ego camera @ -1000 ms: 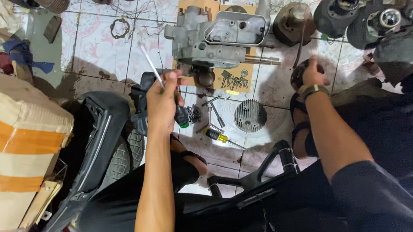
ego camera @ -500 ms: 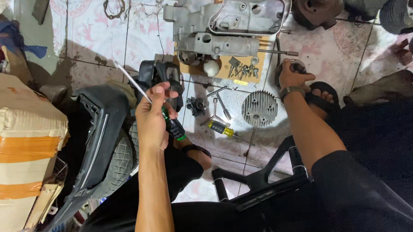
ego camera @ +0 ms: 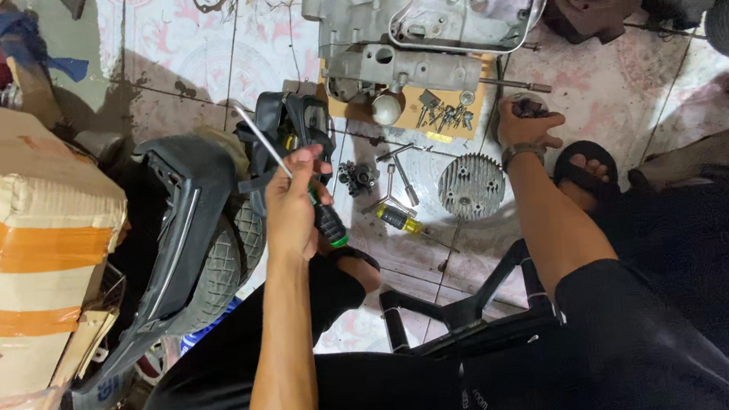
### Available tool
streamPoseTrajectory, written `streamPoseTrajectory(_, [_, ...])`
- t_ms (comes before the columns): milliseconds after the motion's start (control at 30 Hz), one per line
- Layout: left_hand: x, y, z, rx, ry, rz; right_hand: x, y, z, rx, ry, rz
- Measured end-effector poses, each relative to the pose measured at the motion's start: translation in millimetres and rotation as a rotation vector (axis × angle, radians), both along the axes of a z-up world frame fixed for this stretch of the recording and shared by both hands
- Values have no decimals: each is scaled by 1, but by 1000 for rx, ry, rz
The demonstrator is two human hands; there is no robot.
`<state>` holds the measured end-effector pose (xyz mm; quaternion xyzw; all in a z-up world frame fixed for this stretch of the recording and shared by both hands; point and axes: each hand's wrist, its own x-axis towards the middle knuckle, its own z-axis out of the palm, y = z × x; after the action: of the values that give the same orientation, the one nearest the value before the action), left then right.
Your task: The person uses a screwdriver to work on a disassembled engine block, then picks up a piston to remove and inspect its rings. They place the piston down and use a screwdriver to remove a bolt from the engine block, lifting the cover to reveal the interior.
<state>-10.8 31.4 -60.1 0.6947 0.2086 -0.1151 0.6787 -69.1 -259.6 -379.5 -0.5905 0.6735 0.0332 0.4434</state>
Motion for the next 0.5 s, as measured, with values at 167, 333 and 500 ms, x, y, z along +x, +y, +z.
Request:
streamPoseTrajectory(167, [-15,3,-39,-100,194,85,-16,9,-24,-334,-144,53])
streamPoseTrajectory(333, [-36,-2,-88,-166,311,109,-4,-21,-83,-435,154,71])
streamPoseTrajectory(500, [-78,-32,-107,35,440,-137,-12,17,31,-632,746,958])
